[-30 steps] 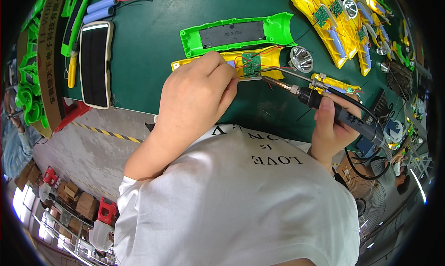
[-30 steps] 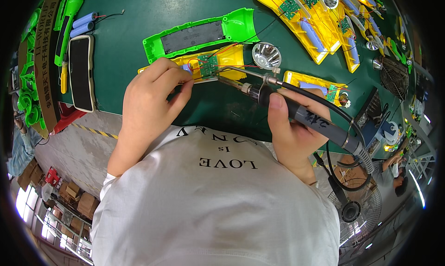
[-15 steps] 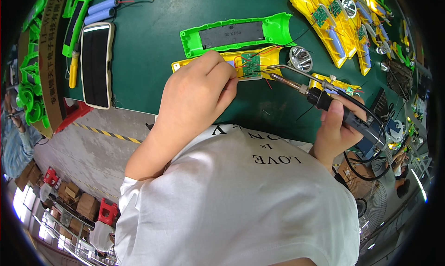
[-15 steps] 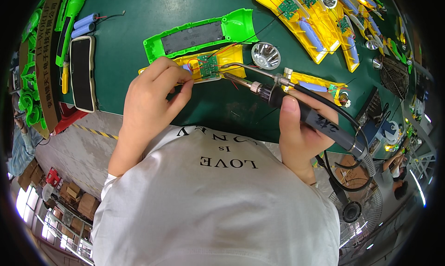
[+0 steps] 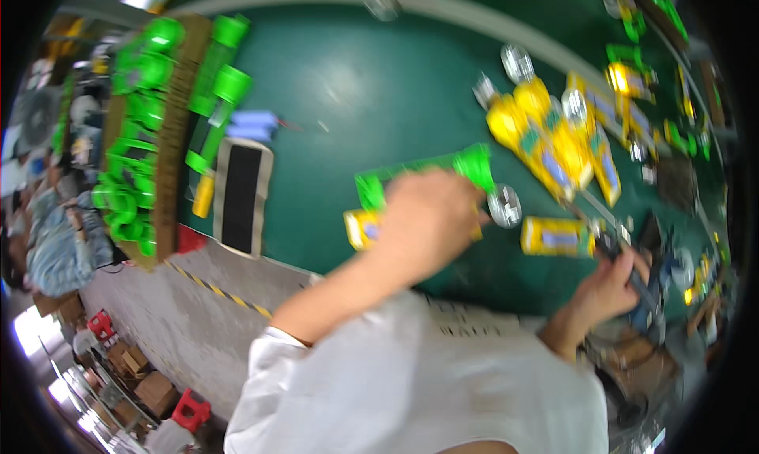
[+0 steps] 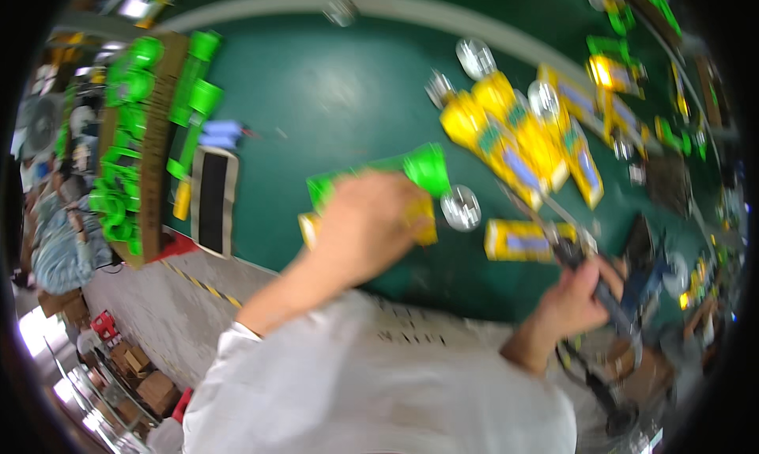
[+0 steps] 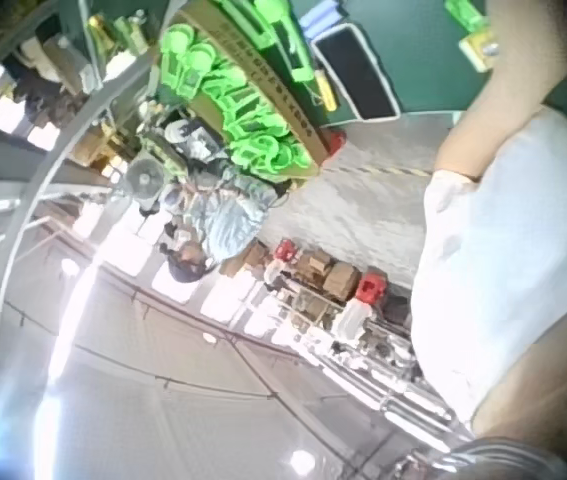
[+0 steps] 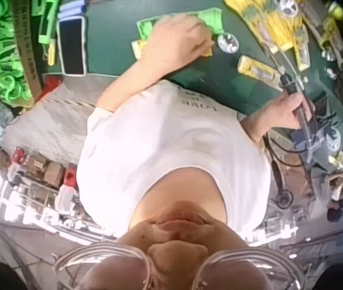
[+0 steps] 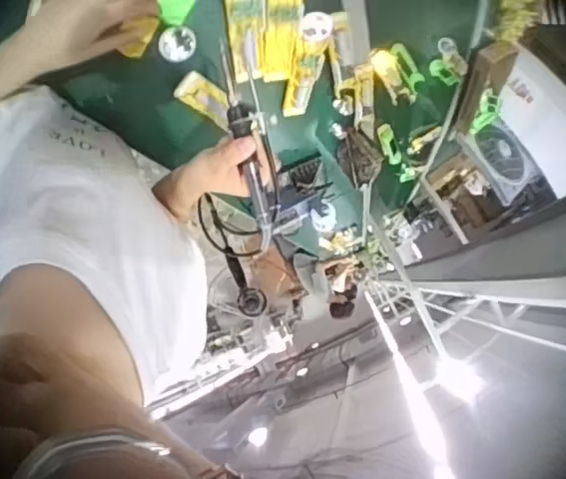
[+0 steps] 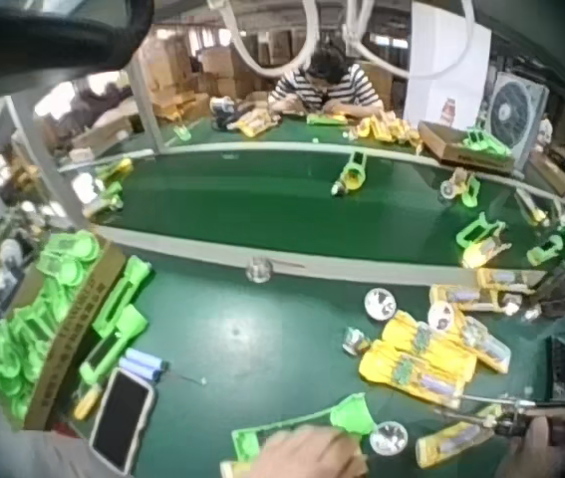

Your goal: The person solders wires to circuit boards inside flashlight casings using a soldering iron, closes the casings together, and places the assembled flashlights onto a conveyor belt.

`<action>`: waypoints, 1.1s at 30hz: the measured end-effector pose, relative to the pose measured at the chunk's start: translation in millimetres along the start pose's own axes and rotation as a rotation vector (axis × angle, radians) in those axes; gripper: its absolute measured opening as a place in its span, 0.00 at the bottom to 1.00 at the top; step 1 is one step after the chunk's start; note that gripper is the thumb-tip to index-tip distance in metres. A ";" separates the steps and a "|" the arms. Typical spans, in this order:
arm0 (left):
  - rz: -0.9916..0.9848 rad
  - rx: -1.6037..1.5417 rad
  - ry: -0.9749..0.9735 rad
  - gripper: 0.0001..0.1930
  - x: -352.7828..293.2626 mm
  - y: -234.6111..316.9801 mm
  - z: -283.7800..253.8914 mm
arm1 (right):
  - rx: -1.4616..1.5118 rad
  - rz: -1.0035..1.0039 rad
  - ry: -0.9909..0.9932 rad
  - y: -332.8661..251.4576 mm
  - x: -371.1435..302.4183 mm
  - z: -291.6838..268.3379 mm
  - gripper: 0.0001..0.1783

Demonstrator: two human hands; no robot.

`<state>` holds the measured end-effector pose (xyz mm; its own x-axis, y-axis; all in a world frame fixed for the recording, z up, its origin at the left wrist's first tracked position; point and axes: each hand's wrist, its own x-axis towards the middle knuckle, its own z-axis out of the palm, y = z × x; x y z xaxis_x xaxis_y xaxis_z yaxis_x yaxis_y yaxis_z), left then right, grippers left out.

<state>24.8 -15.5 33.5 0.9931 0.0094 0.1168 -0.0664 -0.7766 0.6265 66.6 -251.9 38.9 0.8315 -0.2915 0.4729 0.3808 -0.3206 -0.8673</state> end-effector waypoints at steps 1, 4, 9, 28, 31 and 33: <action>0.098 0.005 0.088 0.10 2.9 -6.2 18.0 | 0.002 -0.001 0.033 7.2 0.4 -5.1 0.06; 0.224 0.123 0.055 0.10 16.1 0.4 34.2 | -0.056 0.066 0.077 15.5 2.9 -19.6 0.08; 0.189 0.079 -0.034 0.09 8.6 6.0 30.2 | -0.117 0.103 0.090 46.8 6.7 -35.3 0.10; 0.084 0.049 0.122 0.12 -7.2 -3.8 30.2 | -0.027 -0.098 0.067 4.8 14.1 -20.3 0.16; 0.097 -0.026 0.168 0.11 -10.0 -1.3 22.2 | -0.052 -0.086 0.068 4.5 13.8 -22.1 0.15; 0.045 -0.153 0.204 0.09 -14.0 -3.2 17.4 | -0.064 -0.092 0.070 2.4 14.5 -21.2 0.15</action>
<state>12.7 -24.1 16.5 0.9499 0.1156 0.2903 -0.1393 -0.6749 0.7247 71.0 -276.0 47.0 0.7634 -0.3196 0.5613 0.4253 -0.4052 -0.8092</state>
